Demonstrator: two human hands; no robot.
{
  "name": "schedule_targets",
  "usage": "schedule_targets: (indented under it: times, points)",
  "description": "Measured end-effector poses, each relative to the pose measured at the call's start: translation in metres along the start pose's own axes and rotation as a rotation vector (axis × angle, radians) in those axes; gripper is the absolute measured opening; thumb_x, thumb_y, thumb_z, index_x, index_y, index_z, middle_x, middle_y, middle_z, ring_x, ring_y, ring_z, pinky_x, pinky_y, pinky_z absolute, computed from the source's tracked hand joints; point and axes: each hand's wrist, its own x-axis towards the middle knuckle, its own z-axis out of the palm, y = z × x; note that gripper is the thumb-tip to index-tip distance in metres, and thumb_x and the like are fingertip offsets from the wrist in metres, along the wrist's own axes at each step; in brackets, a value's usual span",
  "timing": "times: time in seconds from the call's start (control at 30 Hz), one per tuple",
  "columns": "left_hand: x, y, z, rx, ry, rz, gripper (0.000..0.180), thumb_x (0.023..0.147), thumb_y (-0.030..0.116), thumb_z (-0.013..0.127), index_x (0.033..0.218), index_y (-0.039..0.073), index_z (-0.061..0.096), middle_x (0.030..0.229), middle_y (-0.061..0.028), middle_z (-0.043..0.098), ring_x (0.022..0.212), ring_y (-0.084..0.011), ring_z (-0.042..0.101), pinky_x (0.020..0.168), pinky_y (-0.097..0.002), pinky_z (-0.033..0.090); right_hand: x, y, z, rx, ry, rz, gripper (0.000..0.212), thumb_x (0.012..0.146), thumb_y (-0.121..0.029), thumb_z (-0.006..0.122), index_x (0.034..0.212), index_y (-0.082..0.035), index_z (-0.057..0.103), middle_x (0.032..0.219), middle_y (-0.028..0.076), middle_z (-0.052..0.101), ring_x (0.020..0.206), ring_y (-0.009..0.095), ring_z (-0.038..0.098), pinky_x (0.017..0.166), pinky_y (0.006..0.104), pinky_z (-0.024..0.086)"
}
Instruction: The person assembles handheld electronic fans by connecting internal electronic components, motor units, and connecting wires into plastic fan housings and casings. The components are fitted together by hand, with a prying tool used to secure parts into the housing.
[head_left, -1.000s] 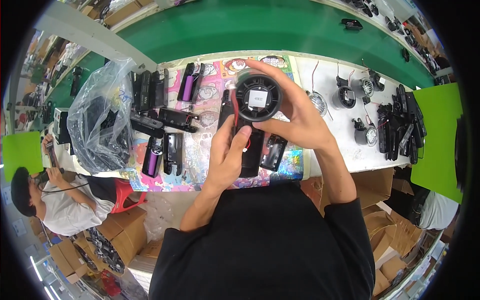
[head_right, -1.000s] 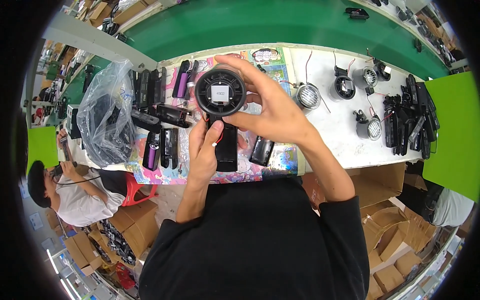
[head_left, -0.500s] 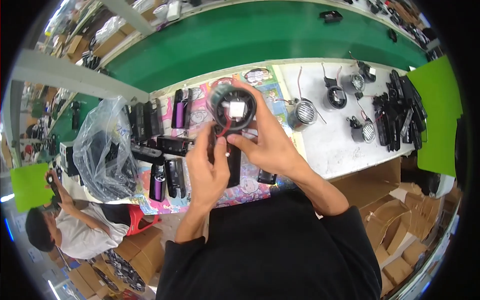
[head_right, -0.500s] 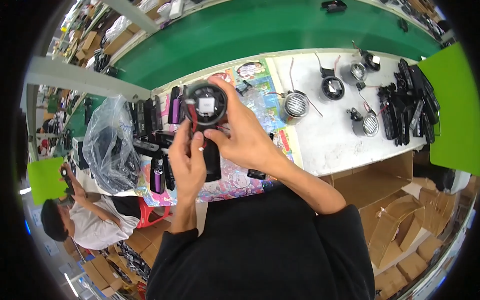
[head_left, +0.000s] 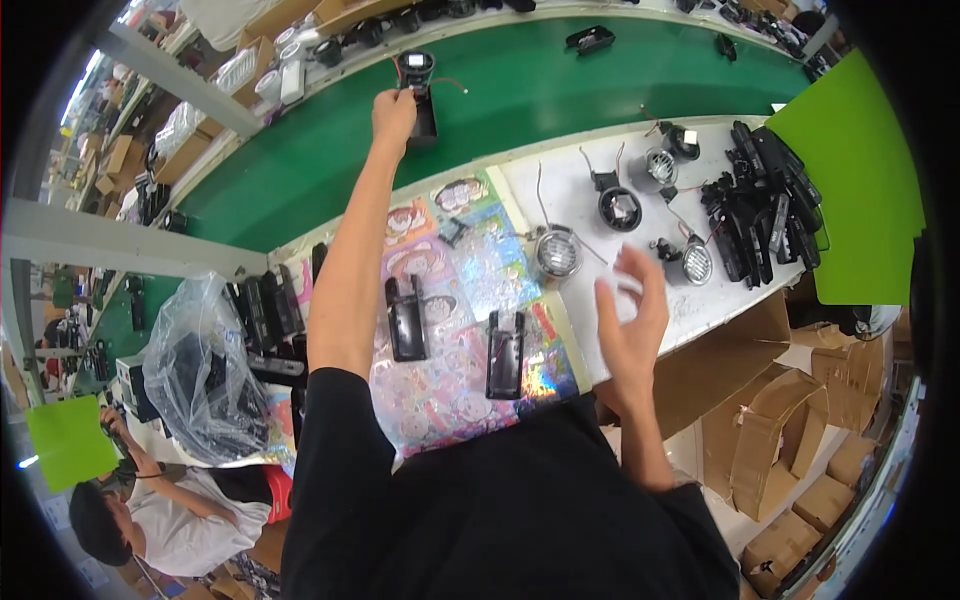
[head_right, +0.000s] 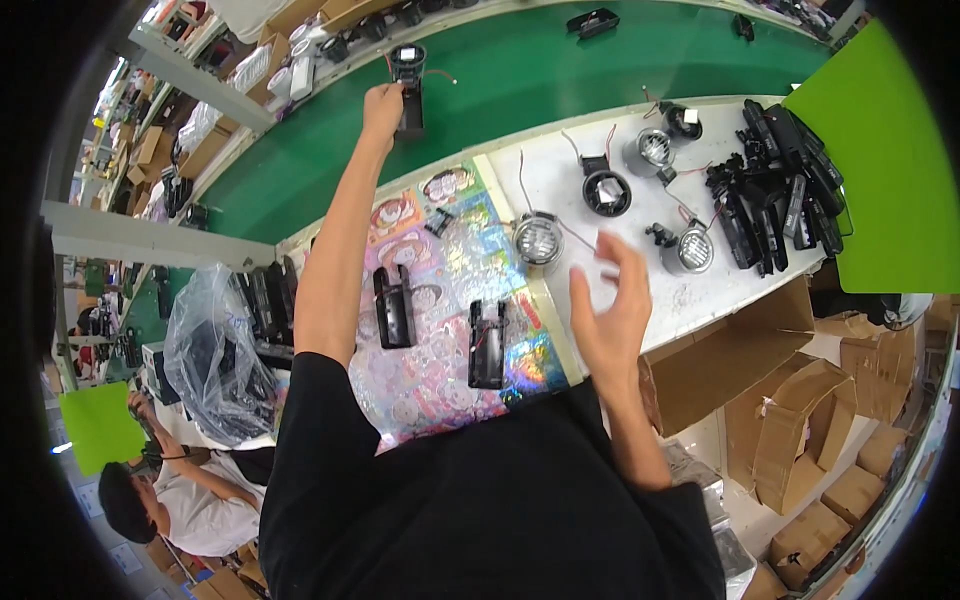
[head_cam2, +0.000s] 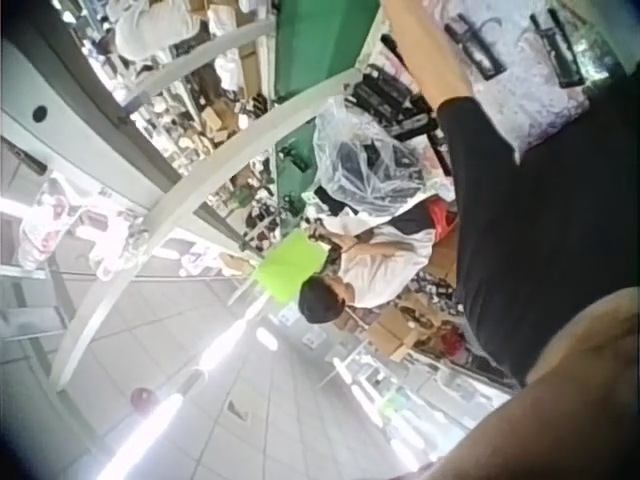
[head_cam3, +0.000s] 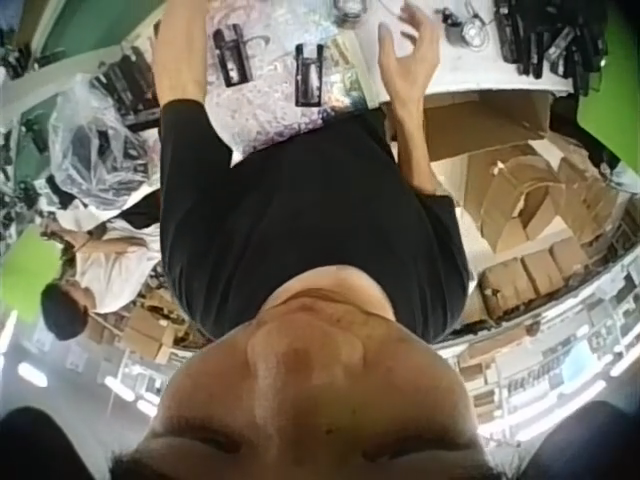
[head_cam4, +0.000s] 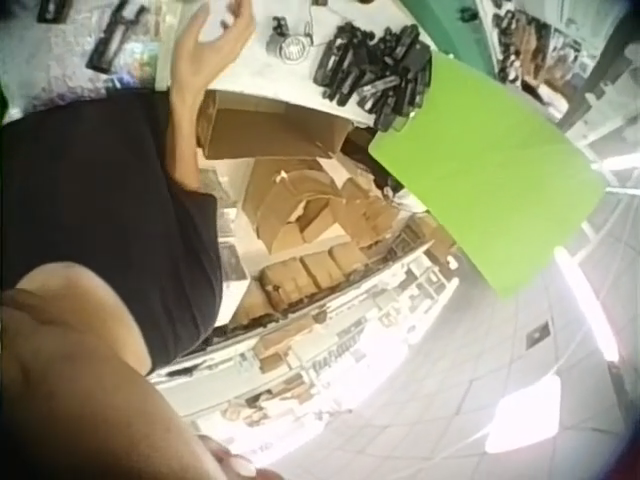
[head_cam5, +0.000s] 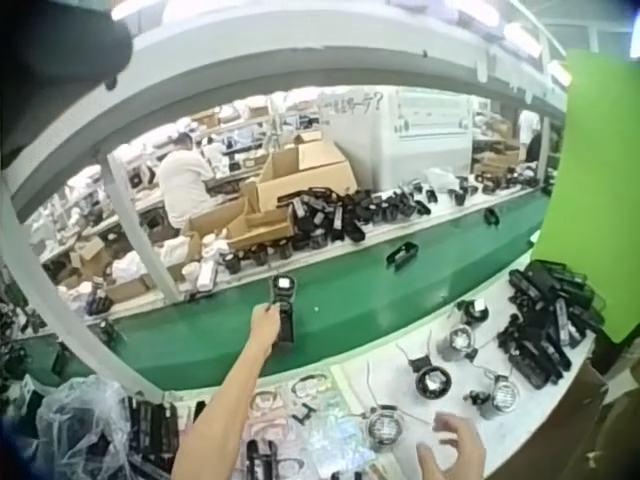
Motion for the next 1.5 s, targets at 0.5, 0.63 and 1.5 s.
schedule_targets:
  times: [0.5, 0.63, 1.5]
  points:
    - [0.024, -0.029, -0.001, 0.478, 0.095, -0.315, 0.043, 0.079, 0.047, 0.057, 0.112, 0.021, 0.066, 0.123, -0.0124, 0.057, 0.12, -0.0384, 0.041, 0.099, -0.045, 0.033, -0.006, 0.0, 0.02, -0.184, -0.165, 0.021, 0.067, 0.072, -0.018, 0.074, 0.127, -0.001, 0.041, 0.111, 0.017, 0.051, 0.101, 0.031, 0.052, 0.085, 0.0391, 0.044]
    - [0.022, -0.035, -0.008, 0.452, 0.088, -0.341, 0.043, 0.074, 0.047, 0.063, 0.107, 0.02, 0.069, 0.123, -0.0152, 0.057, 0.12, -0.0394, 0.042, 0.1, -0.0447, 0.033, -0.01, 0.0, 0.028, -0.206, -0.174, 0.03, 0.073, 0.07, -0.019, 0.076, 0.13, -0.001, 0.038, 0.114, 0.017, 0.05, 0.105, 0.032, 0.051, 0.087, 0.0402, 0.044]
    - [-0.043, 0.006, -0.062, 0.439, 0.18, -0.148, 0.035, 0.07, 0.039, 0.074, 0.085, 0.007, 0.072, 0.081, -0.0112, 0.069, 0.078, -0.0254, 0.067, 0.069, -0.0354, 0.051, 0.059, -0.101, 0.019, -0.311, -0.192, -0.392, 0.039, 0.074, -0.01, 0.07, 0.111, -0.004, 0.057, 0.103, 0.014, 0.059, 0.096, 0.032, 0.056, 0.081, 0.038, 0.045]
